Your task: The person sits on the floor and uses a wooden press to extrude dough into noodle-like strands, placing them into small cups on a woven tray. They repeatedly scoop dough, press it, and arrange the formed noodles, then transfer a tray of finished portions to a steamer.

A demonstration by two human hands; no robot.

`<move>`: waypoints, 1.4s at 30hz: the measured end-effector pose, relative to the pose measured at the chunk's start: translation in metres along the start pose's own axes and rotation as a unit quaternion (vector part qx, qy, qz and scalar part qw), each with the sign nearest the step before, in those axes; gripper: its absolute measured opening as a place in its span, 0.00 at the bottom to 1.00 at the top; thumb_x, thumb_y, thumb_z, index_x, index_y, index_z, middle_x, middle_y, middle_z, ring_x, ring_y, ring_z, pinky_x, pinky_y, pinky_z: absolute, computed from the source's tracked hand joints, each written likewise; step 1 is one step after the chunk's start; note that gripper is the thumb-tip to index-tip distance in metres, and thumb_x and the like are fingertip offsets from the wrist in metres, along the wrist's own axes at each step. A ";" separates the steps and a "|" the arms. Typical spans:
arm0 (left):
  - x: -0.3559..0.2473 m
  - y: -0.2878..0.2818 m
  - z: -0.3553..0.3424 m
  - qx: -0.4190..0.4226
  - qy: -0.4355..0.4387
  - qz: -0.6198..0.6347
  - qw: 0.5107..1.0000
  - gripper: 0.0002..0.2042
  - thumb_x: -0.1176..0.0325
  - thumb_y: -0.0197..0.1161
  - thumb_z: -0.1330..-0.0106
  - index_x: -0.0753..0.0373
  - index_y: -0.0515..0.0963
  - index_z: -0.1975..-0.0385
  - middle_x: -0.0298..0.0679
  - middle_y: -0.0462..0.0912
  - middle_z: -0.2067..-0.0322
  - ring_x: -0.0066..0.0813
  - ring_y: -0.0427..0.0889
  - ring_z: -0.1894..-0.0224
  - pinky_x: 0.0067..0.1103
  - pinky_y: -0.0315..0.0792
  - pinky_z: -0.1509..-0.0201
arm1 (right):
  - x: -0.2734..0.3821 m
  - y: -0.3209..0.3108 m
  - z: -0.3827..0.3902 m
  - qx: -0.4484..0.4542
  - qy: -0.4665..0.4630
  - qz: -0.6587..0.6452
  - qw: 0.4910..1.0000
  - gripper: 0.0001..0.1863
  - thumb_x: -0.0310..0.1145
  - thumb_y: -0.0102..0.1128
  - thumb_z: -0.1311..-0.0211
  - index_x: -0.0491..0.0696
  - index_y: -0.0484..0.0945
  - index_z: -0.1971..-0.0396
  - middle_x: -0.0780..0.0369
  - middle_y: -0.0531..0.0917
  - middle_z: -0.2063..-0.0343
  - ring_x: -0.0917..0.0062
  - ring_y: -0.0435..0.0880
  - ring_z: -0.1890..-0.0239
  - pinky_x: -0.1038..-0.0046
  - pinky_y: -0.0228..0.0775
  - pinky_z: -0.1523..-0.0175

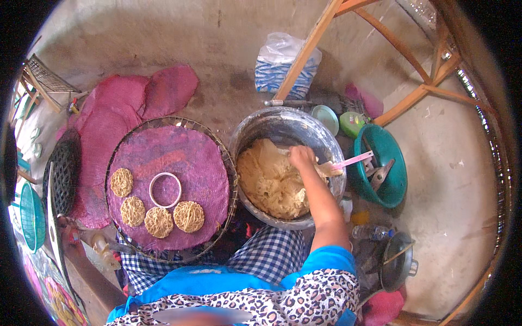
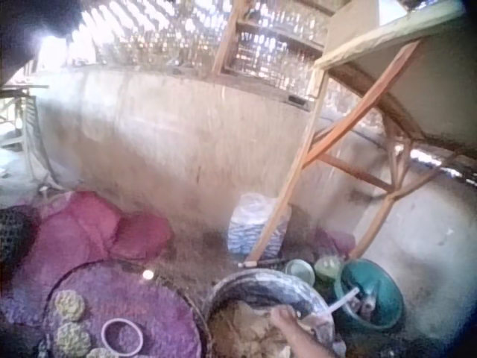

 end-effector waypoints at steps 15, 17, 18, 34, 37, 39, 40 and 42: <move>-0.061 0.211 -0.038 0.135 -0.044 -0.207 0.968 0.26 0.67 0.71 0.56 0.65 0.70 0.54 0.34 0.76 0.65 0.21 0.74 0.71 0.14 0.69 0.70 | -0.053 -0.133 0.176 0.084 0.012 -0.624 0.777 0.10 0.32 0.57 0.45 0.40 0.78 0.69 0.66 0.77 0.82 0.86 0.73 0.83 0.84 0.60 0.83; -0.064 0.301 -0.021 0.404 0.048 -0.243 0.881 0.22 0.64 0.71 0.58 0.63 0.71 0.63 0.32 0.74 0.68 0.20 0.72 0.69 0.15 0.69 0.65 | -0.030 -0.163 0.203 0.104 -0.038 -0.712 0.693 0.12 0.32 0.58 0.45 0.39 0.77 0.66 0.64 0.78 0.80 0.85 0.73 0.83 0.84 0.60 0.84; -0.061 0.341 -0.007 0.483 0.065 -0.167 0.857 0.21 0.62 0.71 0.59 0.62 0.71 0.68 0.31 0.73 0.70 0.20 0.70 0.69 0.17 0.69 0.62 | -0.014 -0.177 0.214 0.120 -0.075 -0.756 0.639 0.13 0.32 0.58 0.46 0.38 0.76 0.65 0.63 0.78 0.79 0.84 0.73 0.83 0.84 0.61 0.84; -0.060 0.391 0.061 0.386 0.256 -0.483 0.743 0.21 0.60 0.63 0.53 0.62 0.74 0.58 0.52 0.76 0.62 0.46 0.76 0.57 0.33 0.71 0.55 | 0.137 -0.355 0.303 -0.412 -0.332 -0.027 0.848 0.06 0.38 0.61 0.53 0.53 0.76 0.80 0.67 0.75 0.85 0.73 0.75 0.78 0.69 0.60 0.70; -0.059 0.391 0.072 0.395 0.302 -0.404 0.768 0.23 0.61 0.64 0.54 0.63 0.73 0.57 0.51 0.76 0.61 0.47 0.75 0.56 0.33 0.71 0.54 | 0.180 -0.365 0.310 -0.425 -0.407 0.041 0.807 0.05 0.35 0.56 0.53 0.51 0.77 0.78 0.67 0.76 0.84 0.76 0.76 0.77 0.73 0.62 0.67; -0.042 0.385 0.059 0.438 0.198 -0.370 0.795 0.25 0.62 0.67 0.58 0.65 0.73 0.58 0.52 0.76 0.61 0.50 0.76 0.57 0.34 0.70 0.54 | 0.196 -0.357 0.321 -0.437 -0.412 0.092 0.794 0.07 0.35 0.54 0.52 0.49 0.78 0.76 0.67 0.76 0.83 0.77 0.76 0.76 0.74 0.62 0.67; -0.034 0.381 0.053 0.436 0.175 -0.375 0.799 0.24 0.62 0.68 0.58 0.65 0.74 0.58 0.52 0.76 0.62 0.49 0.76 0.58 0.34 0.70 0.54 | 0.201 -0.353 0.329 -0.452 -0.421 0.114 0.778 0.08 0.34 0.53 0.52 0.48 0.78 0.75 0.67 0.76 0.83 0.78 0.76 0.76 0.74 0.63 0.67; -0.026 0.372 0.038 0.410 0.165 -0.378 0.814 0.24 0.62 0.68 0.58 0.65 0.74 0.60 0.52 0.77 0.64 0.48 0.77 0.59 0.33 0.70 0.54 | 0.199 -0.349 0.338 -0.455 -0.416 0.129 0.777 0.09 0.34 0.54 0.51 0.46 0.78 0.73 0.68 0.75 0.82 0.78 0.75 0.75 0.75 0.62 0.67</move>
Point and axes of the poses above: each hand's wrist, its own z-axis away from the middle knuckle, its own y-axis out of the palm, x = y × z, the point moved 7 cm from there along -z, towards the middle knuckle
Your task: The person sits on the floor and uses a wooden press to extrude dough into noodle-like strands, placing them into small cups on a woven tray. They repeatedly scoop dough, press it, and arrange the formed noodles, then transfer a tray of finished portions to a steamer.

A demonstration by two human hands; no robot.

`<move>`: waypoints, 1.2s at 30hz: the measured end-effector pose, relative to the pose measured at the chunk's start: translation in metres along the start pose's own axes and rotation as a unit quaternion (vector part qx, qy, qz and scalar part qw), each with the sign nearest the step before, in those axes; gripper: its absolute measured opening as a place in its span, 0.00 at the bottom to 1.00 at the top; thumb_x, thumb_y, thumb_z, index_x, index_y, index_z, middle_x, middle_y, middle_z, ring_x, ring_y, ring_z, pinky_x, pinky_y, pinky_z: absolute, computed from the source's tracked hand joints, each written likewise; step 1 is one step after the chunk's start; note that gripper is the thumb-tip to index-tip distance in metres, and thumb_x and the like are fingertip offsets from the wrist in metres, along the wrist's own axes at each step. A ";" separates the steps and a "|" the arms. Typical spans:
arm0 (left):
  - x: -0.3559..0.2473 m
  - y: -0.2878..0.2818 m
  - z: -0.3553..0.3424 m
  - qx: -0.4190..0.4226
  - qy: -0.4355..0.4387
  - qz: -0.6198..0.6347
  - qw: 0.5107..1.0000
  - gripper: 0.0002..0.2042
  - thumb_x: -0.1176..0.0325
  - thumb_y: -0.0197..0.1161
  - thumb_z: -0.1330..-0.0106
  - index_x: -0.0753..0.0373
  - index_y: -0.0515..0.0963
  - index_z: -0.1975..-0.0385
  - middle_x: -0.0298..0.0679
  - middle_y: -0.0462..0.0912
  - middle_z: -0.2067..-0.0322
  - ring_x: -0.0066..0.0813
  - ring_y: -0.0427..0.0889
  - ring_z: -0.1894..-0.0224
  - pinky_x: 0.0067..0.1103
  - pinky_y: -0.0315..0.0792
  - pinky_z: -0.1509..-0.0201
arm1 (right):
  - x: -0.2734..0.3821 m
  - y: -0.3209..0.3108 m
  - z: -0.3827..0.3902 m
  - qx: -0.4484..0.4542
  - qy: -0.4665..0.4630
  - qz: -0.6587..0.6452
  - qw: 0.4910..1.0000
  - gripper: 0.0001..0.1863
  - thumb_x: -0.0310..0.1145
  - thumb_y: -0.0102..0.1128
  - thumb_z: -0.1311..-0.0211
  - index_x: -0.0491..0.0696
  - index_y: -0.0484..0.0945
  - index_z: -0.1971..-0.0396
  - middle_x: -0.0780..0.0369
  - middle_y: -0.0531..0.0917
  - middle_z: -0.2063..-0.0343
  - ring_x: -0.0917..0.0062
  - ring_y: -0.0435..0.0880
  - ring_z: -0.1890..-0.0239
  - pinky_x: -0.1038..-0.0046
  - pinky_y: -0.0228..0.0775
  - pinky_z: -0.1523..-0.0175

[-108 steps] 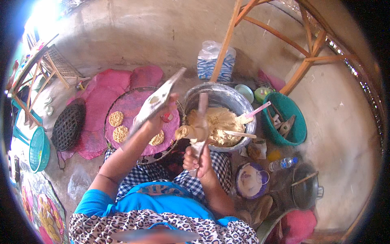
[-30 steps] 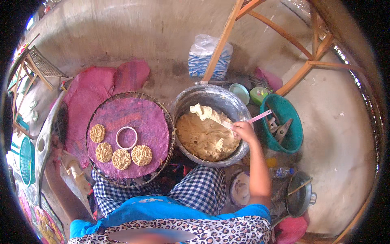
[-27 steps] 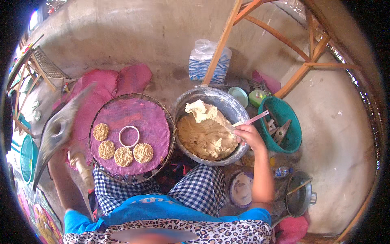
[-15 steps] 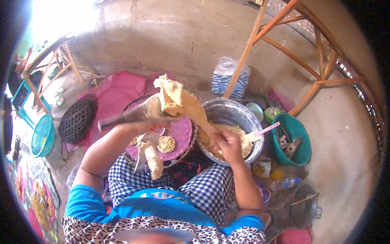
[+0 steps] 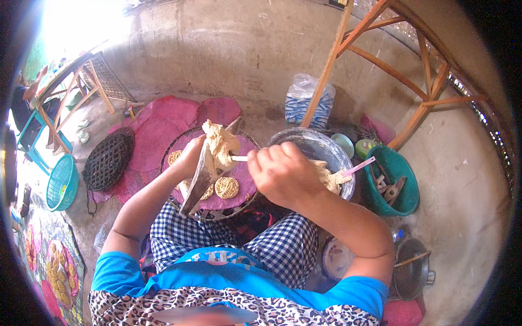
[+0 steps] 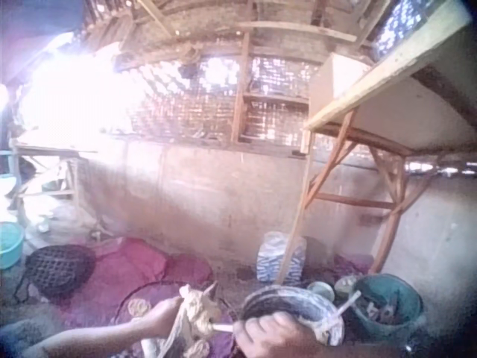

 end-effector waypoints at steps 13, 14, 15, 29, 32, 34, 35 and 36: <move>-0.014 0.006 -0.006 -0.072 0.067 -0.049 0.994 0.19 0.63 0.65 0.57 0.64 0.76 0.64 0.51 0.77 0.65 0.50 0.74 0.57 0.33 0.70 0.53 | -0.007 0.004 0.014 0.048 0.058 0.017 0.997 0.10 0.33 0.52 0.53 0.45 0.78 0.72 0.67 0.75 0.82 0.79 0.75 0.76 0.76 0.62 0.68; -0.010 0.014 -0.006 -0.042 0.030 -0.064 0.997 0.19 0.63 0.65 0.56 0.64 0.76 0.64 0.51 0.77 0.65 0.50 0.74 0.56 0.34 0.70 0.53 | -0.001 0.009 0.013 0.051 0.052 0.003 0.997 0.10 0.33 0.52 0.53 0.45 0.78 0.72 0.67 0.75 0.82 0.79 0.75 0.76 0.76 0.62 0.68; -0.012 0.016 -0.005 -0.047 0.038 -0.080 0.995 0.19 0.63 0.65 0.56 0.63 0.76 0.64 0.51 0.77 0.65 0.49 0.74 0.55 0.34 0.70 0.53 | 0.001 0.011 0.012 0.052 0.045 -0.009 0.998 0.10 0.33 0.52 0.53 0.45 0.78 0.72 0.67 0.75 0.82 0.79 0.75 0.76 0.76 0.62 0.68; -0.010 0.000 -0.030 -0.021 0.025 -0.130 0.991 0.20 0.64 0.64 0.57 0.65 0.75 0.62 0.54 0.76 0.61 0.51 0.73 0.55 0.33 0.70 0.52 | -0.060 -0.010 0.031 -0.005 0.176 -0.005 0.984 0.08 0.35 0.62 0.54 0.50 0.78 0.73 0.67 0.76 0.82 0.76 0.75 0.77 0.72 0.61 0.69; -0.010 0.001 -0.029 -0.016 -0.014 -0.070 0.997 0.18 0.63 0.64 0.56 0.65 0.75 0.65 0.52 0.78 0.63 0.54 0.72 0.54 0.35 0.68 0.49 | -0.054 -0.013 0.037 0.006 0.168 -0.010 0.986 0.08 0.34 0.61 0.54 0.49 0.78 0.72 0.67 0.74 0.84 0.77 0.75 0.78 0.72 0.61 0.69; -0.031 0.008 -0.026 -0.040 0.106 -0.149 0.982 0.18 0.63 0.64 0.57 0.65 0.76 0.66 0.51 0.78 0.65 0.54 0.73 0.56 0.35 0.68 0.51 | -0.043 -0.008 0.031 0.016 0.140 -0.019 0.990 0.08 0.34 0.60 0.54 0.49 0.77 0.73 0.68 0.74 0.84 0.77 0.74 0.78 0.73 0.61 0.69; -0.040 0.012 -0.025 -0.055 0.151 -0.175 0.971 0.17 0.64 0.64 0.56 0.65 0.76 0.67 0.52 0.77 0.67 0.53 0.74 0.59 0.34 0.70 0.54 | -0.039 -0.003 0.027 0.022 0.134 -0.020 0.991 0.07 0.34 0.59 0.54 0.49 0.77 0.73 0.68 0.74 0.84 0.77 0.74 0.79 0.73 0.61 0.70; -0.034 0.018 -0.027 -0.038 0.101 -0.158 0.982 0.17 0.64 0.64 0.56 0.65 0.76 0.67 0.52 0.76 0.69 0.52 0.75 0.60 0.34 0.70 0.55 | -0.029 0.001 0.025 0.038 0.116 0.001 0.993 0.07 0.34 0.57 0.52 0.48 0.77 0.73 0.68 0.74 0.84 0.78 0.74 0.79 0.73 0.61 0.69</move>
Point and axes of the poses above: each hand's wrist, its own z-axis away from the middle knuckle, its own y-axis out of the palm, x = y × z, the point moved 7 cm from there along -z, towards the middle knuckle
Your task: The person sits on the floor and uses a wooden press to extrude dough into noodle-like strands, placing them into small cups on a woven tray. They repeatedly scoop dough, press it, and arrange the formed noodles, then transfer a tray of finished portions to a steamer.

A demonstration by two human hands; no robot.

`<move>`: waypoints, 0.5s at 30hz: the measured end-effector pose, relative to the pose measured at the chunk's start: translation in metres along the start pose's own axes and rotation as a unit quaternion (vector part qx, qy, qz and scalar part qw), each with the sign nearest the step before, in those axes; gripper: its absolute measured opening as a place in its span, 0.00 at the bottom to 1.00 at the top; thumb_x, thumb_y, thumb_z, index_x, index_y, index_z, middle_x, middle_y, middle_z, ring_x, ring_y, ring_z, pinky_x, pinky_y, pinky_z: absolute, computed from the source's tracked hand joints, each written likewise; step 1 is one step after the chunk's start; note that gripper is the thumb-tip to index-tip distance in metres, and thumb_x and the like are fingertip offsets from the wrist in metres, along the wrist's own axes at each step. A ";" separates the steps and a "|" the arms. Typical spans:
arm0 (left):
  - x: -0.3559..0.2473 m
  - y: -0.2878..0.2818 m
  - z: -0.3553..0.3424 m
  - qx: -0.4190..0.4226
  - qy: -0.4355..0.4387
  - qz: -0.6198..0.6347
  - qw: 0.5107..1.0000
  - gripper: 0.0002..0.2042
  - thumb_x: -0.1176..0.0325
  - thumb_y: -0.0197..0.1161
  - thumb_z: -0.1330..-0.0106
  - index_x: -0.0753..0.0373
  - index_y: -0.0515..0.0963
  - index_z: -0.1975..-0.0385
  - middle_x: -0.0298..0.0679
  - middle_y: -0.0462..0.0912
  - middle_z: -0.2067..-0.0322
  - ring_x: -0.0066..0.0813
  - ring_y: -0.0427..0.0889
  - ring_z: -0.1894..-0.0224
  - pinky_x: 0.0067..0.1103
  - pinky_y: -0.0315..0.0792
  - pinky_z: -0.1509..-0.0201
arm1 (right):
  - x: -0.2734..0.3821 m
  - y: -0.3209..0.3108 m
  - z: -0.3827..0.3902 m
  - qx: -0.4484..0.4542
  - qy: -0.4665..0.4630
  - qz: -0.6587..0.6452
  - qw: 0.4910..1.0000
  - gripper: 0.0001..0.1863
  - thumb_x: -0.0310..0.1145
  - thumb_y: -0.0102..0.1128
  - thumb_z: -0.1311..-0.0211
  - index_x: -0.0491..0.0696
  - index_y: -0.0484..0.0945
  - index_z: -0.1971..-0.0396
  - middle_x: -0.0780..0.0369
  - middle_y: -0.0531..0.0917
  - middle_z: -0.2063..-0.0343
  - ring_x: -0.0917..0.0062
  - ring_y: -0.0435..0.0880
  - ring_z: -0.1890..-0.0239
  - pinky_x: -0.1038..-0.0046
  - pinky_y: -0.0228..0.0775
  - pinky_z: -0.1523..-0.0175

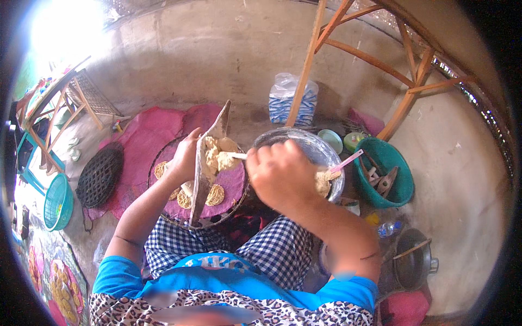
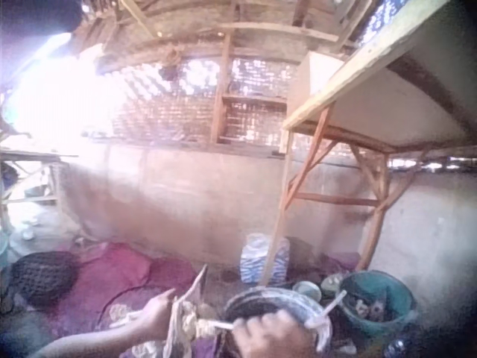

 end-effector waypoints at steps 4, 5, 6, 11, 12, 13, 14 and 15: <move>0.018 -0.005 -0.002 -0.102 -0.133 0.067 0.984 0.16 0.63 0.64 0.55 0.66 0.76 0.68 0.50 0.75 0.73 0.50 0.76 0.63 0.34 0.71 0.59 | -0.003 0.001 0.008 -0.016 0.019 -0.004 1.000 0.07 0.34 0.57 0.50 0.48 0.77 0.73 0.67 0.74 0.84 0.77 0.75 0.79 0.72 0.61 0.69; 0.033 -0.004 -0.007 -0.061 -0.192 0.040 0.979 0.17 0.61 0.66 0.56 0.65 0.76 0.68 0.50 0.75 0.71 0.49 0.77 0.65 0.34 0.72 0.60 | -0.015 0.001 0.015 -0.013 0.054 -0.016 0.998 0.06 0.34 0.58 0.51 0.49 0.77 0.73 0.66 0.75 0.84 0.76 0.75 0.78 0.71 0.61 0.69; 0.034 -0.018 -0.009 -0.116 -0.160 0.017 0.980 0.18 0.61 0.67 0.57 0.65 0.77 0.68 0.50 0.75 0.71 0.48 0.77 0.65 0.33 0.72 0.60 | -0.032 0.001 0.027 0.001 0.117 -0.062 0.991 0.07 0.35 0.60 0.51 0.50 0.78 0.72 0.65 0.78 0.82 0.76 0.77 0.76 0.71 0.62 0.68; 0.039 -0.021 -0.025 -0.166 -0.172 0.210 0.948 0.21 0.63 0.69 0.62 0.66 0.77 0.66 0.49 0.77 0.67 0.48 0.77 0.62 0.33 0.71 0.57 | -0.062 0.054 0.070 -0.103 0.401 -0.213 0.885 0.11 0.38 0.59 0.46 0.48 0.81 0.67 0.59 0.82 0.77 0.66 0.80 0.79 0.66 0.66 0.74; 0.027 -0.018 -0.028 -0.187 -0.147 0.172 0.956 0.19 0.64 0.67 0.60 0.66 0.77 0.66 0.50 0.77 0.65 0.49 0.76 0.60 0.34 0.70 0.55 | -0.054 0.070 0.073 -0.168 0.411 -0.250 0.861 0.13 0.41 0.58 0.44 0.49 0.81 0.64 0.57 0.82 0.77 0.64 0.79 0.79 0.67 0.68 0.74; 0.022 -0.004 -0.034 -0.149 -0.167 0.237 0.945 0.18 0.65 0.66 0.58 0.66 0.77 0.66 0.52 0.77 0.63 0.51 0.75 0.59 0.34 0.69 0.54 | -0.045 0.083 0.077 -0.172 0.418 -0.214 0.866 0.13 0.42 0.59 0.45 0.49 0.81 0.65 0.58 0.81 0.79 0.66 0.79 0.79 0.68 0.67 0.75; 0.009 -0.006 -0.038 -0.157 -0.119 0.157 0.968 0.18 0.65 0.66 0.58 0.65 0.77 0.65 0.53 0.77 0.64 0.51 0.75 0.60 0.34 0.70 0.54 | -0.038 0.091 0.079 -0.185 0.408 -0.185 0.875 0.12 0.41 0.59 0.46 0.50 0.81 0.66 0.59 0.81 0.80 0.66 0.79 0.80 0.68 0.66 0.75; -0.005 -0.006 -0.040 -0.156 -0.067 0.080 0.982 0.18 0.64 0.65 0.57 0.65 0.77 0.65 0.53 0.77 0.65 0.51 0.75 0.60 0.34 0.70 0.55 | -0.032 0.098 0.082 -0.187 0.399 -0.170 0.881 0.12 0.41 0.60 0.46 0.51 0.80 0.66 0.60 0.80 0.81 0.66 0.78 0.80 0.68 0.66 0.75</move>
Point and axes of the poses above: each hand's wrist, its own z-axis away from the middle knuckle, its own y-axis out of the palm, x = y × z, the point moved 7 cm from there along -z, towards the middle knuckle
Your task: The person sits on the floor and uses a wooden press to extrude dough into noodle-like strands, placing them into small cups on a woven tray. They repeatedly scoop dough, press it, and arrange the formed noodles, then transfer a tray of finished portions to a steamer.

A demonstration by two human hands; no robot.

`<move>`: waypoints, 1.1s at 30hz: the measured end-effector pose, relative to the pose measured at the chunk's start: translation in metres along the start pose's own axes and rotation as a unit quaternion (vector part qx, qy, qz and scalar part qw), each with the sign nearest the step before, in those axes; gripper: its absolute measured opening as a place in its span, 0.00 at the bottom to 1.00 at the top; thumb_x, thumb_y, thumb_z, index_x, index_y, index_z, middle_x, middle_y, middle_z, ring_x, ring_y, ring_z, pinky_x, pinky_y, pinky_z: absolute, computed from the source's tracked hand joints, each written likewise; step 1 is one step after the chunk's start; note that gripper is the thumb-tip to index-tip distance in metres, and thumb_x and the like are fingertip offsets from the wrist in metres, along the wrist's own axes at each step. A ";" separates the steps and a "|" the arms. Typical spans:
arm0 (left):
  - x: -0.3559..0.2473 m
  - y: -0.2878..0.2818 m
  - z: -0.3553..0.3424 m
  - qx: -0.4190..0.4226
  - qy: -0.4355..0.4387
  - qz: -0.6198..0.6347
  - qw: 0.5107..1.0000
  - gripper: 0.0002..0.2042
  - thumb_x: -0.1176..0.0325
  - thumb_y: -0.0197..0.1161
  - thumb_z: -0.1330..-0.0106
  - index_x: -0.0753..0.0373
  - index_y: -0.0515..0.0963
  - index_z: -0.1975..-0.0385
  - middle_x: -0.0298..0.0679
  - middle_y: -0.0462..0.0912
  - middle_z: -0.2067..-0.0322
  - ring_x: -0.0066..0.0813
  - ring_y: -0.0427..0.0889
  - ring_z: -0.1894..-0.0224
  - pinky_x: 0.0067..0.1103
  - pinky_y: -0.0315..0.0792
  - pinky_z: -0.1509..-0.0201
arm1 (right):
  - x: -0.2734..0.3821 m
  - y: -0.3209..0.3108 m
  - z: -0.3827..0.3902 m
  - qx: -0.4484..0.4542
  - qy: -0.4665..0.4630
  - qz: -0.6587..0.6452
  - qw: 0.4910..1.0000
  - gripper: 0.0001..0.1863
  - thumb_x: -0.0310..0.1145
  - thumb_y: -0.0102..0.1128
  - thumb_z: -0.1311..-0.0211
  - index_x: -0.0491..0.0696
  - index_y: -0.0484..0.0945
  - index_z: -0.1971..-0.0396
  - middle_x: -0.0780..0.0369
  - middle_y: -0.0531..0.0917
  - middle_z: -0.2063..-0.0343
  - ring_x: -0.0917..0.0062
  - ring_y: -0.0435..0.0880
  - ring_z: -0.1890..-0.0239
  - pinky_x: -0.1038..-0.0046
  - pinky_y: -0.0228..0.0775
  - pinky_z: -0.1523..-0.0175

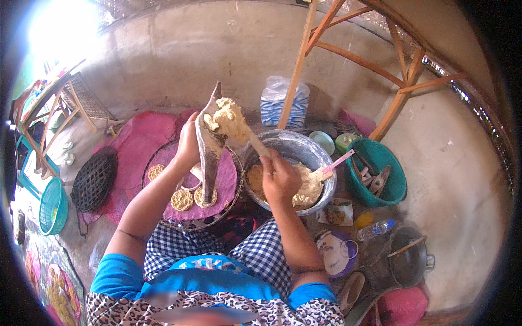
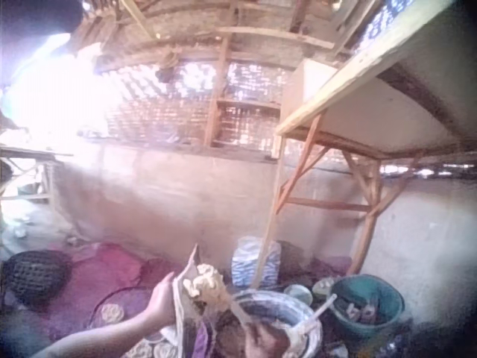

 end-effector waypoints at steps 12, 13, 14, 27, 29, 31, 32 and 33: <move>0.055 0.064 -0.018 0.162 -0.156 0.298 0.927 0.18 0.66 0.68 0.53 0.65 0.76 0.62 0.44 0.80 0.63 0.29 0.78 0.60 0.23 0.72 0.56 | -0.073 0.002 0.028 0.064 0.219 -0.194 0.954 0.16 0.38 0.66 0.52 0.43 0.81 0.67 0.55 0.82 0.77 0.66 0.82 0.75 0.72 0.71 0.69; 0.050 0.071 -0.020 0.202 -0.138 0.308 0.919 0.18 0.67 0.68 0.53 0.65 0.76 0.61 0.42 0.80 0.62 0.26 0.78 0.60 0.23 0.72 0.56 | -0.078 -0.002 0.022 0.044 0.169 -0.167 0.970 0.15 0.36 0.65 0.50 0.42 0.80 0.64 0.58 0.81 0.80 0.75 0.79 0.78 0.76 0.69 0.72; 0.042 0.081 -0.021 0.239 -0.124 0.312 0.911 0.18 0.69 0.69 0.53 0.66 0.75 0.61 0.41 0.80 0.62 0.23 0.77 0.60 0.22 0.71 0.56 | -0.093 -0.001 0.018 0.036 0.196 -0.119 0.973 0.15 0.33 0.63 0.48 0.40 0.79 0.62 0.62 0.80 0.82 0.84 0.77 0.81 0.81 0.66 0.75; 0.034 0.146 -0.067 0.284 -0.103 0.204 0.931 0.14 0.69 0.68 0.50 0.62 0.77 0.63 0.32 0.79 0.69 0.17 0.75 0.68 0.20 0.71 0.68 | -0.130 -0.020 0.015 0.029 0.096 -0.166 0.981 0.14 0.36 0.64 0.51 0.41 0.81 0.68 0.56 0.83 0.74 0.66 0.81 0.73 0.70 0.72 0.67; 0.029 0.126 -0.071 0.256 -0.124 0.306 0.908 0.11 0.71 0.66 0.50 0.62 0.77 0.66 0.30 0.77 0.73 0.17 0.73 0.73 0.20 0.69 0.72 | -0.148 -0.019 0.019 0.099 0.094 -0.032 0.990 0.12 0.36 0.62 0.50 0.44 0.81 0.69 0.58 0.83 0.75 0.66 0.81 0.73 0.69 0.71 0.66; 0.029 0.106 -0.064 0.241 -0.232 0.380 0.862 0.10 0.73 0.64 0.50 0.64 0.76 0.68 0.34 0.77 0.73 0.21 0.74 0.72 0.20 0.69 0.70 | -0.162 -0.009 0.029 0.189 0.056 0.141 0.970 0.09 0.36 0.59 0.49 0.50 0.82 0.69 0.62 0.82 0.74 0.67 0.81 0.70 0.67 0.70 0.64; 0.017 0.094 -0.067 0.238 -0.199 0.466 0.828 0.10 0.73 0.63 0.50 0.65 0.75 0.68 0.36 0.77 0.73 0.22 0.75 0.71 0.20 0.69 0.69 | -0.171 0.007 0.043 0.302 0.052 0.223 0.925 0.10 0.37 0.58 0.48 0.52 0.82 0.67 0.61 0.82 0.72 0.67 0.80 0.68 0.68 0.69 0.63; 0.011 0.088 -0.064 0.249 -0.214 0.484 0.811 0.11 0.71 0.63 0.50 0.66 0.75 0.68 0.37 0.77 0.73 0.24 0.75 0.70 0.20 0.69 0.68 | -0.177 0.020 0.056 0.375 0.029 0.307 0.874 0.10 0.37 0.57 0.47 0.53 0.81 0.65 0.61 0.82 0.71 0.66 0.80 0.67 0.69 0.69 0.62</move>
Point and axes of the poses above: each hand's wrist, its own z-axis away from the middle knuckle, its own y-axis out of the palm, x = y × z, the point moved 7 cm from there along -z, towards the middle knuckle
